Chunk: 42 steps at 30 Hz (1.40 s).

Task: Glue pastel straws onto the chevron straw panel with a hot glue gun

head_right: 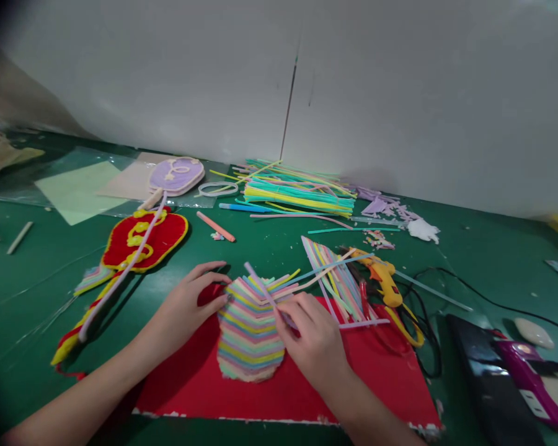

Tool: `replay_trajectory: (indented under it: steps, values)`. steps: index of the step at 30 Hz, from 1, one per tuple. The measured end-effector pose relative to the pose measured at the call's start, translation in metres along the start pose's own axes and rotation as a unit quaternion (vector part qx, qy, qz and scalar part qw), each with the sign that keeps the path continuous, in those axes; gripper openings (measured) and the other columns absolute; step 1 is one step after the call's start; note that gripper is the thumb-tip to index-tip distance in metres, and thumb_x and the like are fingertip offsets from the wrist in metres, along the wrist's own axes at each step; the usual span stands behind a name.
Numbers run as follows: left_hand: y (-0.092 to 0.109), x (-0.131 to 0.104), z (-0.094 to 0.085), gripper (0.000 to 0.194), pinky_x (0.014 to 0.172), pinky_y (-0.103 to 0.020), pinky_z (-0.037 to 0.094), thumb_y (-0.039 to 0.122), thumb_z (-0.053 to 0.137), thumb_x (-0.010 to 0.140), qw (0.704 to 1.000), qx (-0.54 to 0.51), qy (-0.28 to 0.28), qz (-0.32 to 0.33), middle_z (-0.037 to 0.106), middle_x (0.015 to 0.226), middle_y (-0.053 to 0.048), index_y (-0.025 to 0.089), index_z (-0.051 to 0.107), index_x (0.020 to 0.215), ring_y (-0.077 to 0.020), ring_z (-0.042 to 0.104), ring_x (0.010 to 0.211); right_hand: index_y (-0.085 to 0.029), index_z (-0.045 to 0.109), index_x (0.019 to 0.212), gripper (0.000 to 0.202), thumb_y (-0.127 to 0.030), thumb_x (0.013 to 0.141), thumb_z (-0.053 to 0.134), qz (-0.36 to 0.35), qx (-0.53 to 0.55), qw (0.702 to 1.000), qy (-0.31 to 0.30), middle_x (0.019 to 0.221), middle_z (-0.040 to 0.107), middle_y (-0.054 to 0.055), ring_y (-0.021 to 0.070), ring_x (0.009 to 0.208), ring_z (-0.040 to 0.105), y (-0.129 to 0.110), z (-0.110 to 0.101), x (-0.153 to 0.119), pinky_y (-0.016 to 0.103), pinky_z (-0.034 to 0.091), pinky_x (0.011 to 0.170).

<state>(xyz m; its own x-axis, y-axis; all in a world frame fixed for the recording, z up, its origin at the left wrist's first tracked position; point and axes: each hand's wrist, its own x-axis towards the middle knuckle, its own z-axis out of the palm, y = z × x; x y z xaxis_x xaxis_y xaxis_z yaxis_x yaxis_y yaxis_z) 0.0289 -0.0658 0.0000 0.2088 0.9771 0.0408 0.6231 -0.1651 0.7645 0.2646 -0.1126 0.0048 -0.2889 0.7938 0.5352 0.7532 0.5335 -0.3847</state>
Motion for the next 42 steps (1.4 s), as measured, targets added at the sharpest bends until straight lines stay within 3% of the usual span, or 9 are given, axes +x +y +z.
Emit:
replay_trajectory:
  steps: [5,9,19,37,42]
  values:
    - [0.004,0.001,-0.003,0.015,0.1,-0.045,0.043,0.031,0.054,0.082,1.0,-0.005,-0.008,0.0,0.055,0.128,-0.008,0.024,0.066,0.086,-0.0284,0.052,0.12,-0.021,0.055,0.09,0.006,-0.022,0.092,0.05,0.106,-0.054,0.992,0.032,0.079,0.062,0.004,0.0158,0.071,0.061,0.009,-0.004,-0.002,0.027,0.048,0.064]
    - [0.006,0.002,-0.004,0.016,0.101,-0.045,0.042,0.029,0.051,0.084,1.0,0.005,-0.025,-0.004,0.053,0.129,-0.009,0.023,0.065,0.087,-0.0269,0.05,0.122,-0.021,0.054,0.09,0.007,-0.026,0.092,0.049,0.148,-0.061,0.987,0.022,0.081,0.064,0.003,0.0166,0.072,0.063,0.011,-0.007,-0.002,0.028,0.048,0.064]
    - [0.001,0.004,-0.001,0.018,0.101,-0.046,0.039,0.033,0.049,0.085,1.0,0.006,-0.028,-0.004,0.053,0.128,-0.009,0.023,0.064,0.086,-0.0269,0.047,0.124,-0.022,0.056,0.091,0.008,-0.026,0.092,0.049,0.168,0.021,0.986,0.009,0.083,0.065,0.003,0.0154,0.073,0.063,0.009,-0.007,-0.002,0.025,0.05,0.062]
    - [0.005,0.003,-0.003,0.02,0.107,-0.051,0.031,0.035,0.046,0.086,0.999,0.023,-0.042,0.0,0.054,0.128,-0.01,0.022,0.061,0.082,-0.0279,0.046,0.125,-0.021,0.058,0.091,0.007,-0.024,0.092,0.051,0.162,0.015,0.987,0.007,0.084,0.065,0.001,0.0128,0.074,0.062,0.01,-0.008,-0.001,0.023,0.049,0.064]
    - [0.004,0.003,-0.003,0.017,0.104,-0.048,0.035,0.034,0.047,0.085,0.999,0.021,-0.036,-0.002,0.055,0.126,-0.01,0.022,0.06,0.082,-0.0274,0.046,0.125,-0.021,0.058,0.091,0.005,-0.02,0.091,0.053,0.141,0.005,0.99,0.013,0.084,0.065,0.002,0.013,0.075,0.061,0.01,-0.008,0.0,0.024,0.049,0.066]
